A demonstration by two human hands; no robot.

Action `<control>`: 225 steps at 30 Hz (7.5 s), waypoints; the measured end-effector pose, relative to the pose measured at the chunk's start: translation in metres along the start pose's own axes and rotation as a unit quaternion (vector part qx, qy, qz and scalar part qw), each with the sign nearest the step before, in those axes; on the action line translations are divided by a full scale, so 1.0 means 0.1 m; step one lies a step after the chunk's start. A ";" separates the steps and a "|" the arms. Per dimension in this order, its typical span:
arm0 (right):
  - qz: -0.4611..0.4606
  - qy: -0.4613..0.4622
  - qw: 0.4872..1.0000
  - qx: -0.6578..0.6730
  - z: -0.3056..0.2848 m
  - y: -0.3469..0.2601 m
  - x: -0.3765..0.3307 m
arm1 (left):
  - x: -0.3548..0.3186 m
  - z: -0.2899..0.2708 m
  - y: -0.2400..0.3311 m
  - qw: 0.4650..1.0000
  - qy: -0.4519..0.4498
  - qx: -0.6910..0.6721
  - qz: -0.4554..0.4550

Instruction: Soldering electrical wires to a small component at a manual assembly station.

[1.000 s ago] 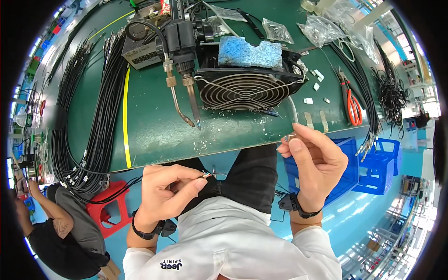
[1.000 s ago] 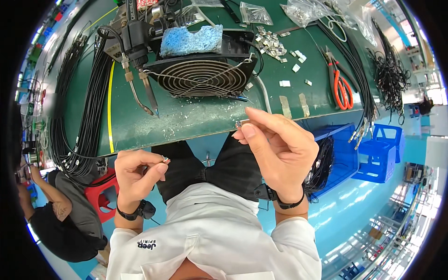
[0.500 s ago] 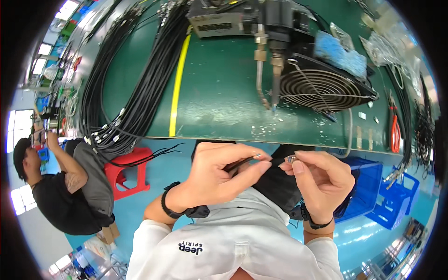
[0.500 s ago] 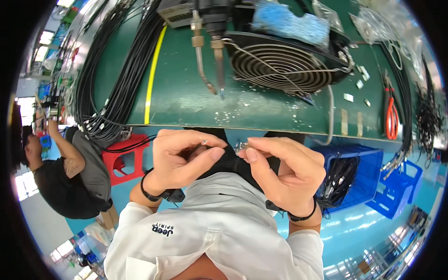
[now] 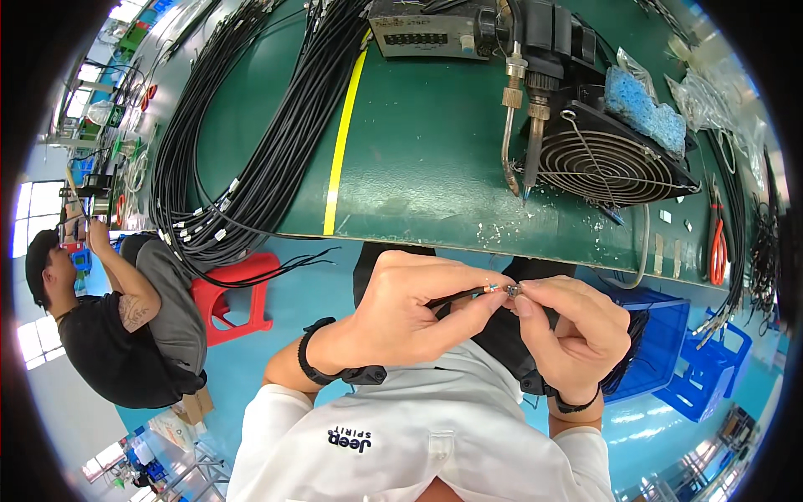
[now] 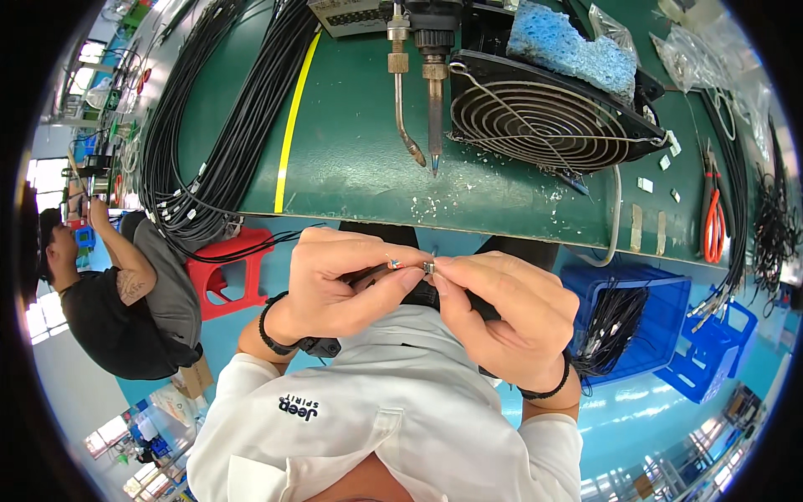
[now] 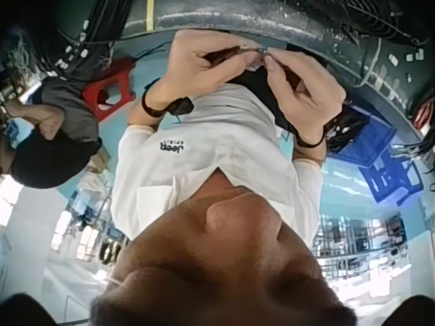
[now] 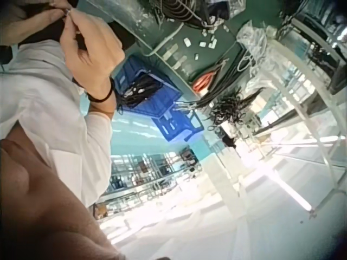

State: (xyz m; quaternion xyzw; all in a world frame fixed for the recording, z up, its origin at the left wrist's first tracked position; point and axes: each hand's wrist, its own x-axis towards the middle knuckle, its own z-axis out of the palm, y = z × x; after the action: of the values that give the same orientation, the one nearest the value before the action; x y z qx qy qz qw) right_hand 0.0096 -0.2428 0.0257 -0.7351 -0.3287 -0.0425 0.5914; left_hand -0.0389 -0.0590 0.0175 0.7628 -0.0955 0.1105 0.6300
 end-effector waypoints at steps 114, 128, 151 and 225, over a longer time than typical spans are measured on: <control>0.104 0.087 0.990 0.029 -0.16 0.16 0.08 | 0.23 -0.23 -0.30 0.980 -0.082 0.085 0.161; 0.092 0.195 0.903 -0.371 -0.77 0.25 0.09 | 0.20 -0.24 -0.30 0.984 -0.076 0.036 0.157; 0.085 0.053 0.994 -0.037 0.06 0.28 0.33 | 0.20 -0.25 -0.31 0.984 -0.066 0.026 0.165; 0.060 0.064 0.971 0.223 -0.08 0.14 -0.12 | 0.08 0.15 0.02 0.991 -0.112 -0.073 -0.026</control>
State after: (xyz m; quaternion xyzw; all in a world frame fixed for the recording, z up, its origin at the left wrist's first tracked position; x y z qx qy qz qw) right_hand 0.0104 -0.2558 0.0112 -0.5985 -0.2467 0.0200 0.7619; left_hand -0.0310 -0.0743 0.0185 0.7242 -0.1537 0.0005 0.6722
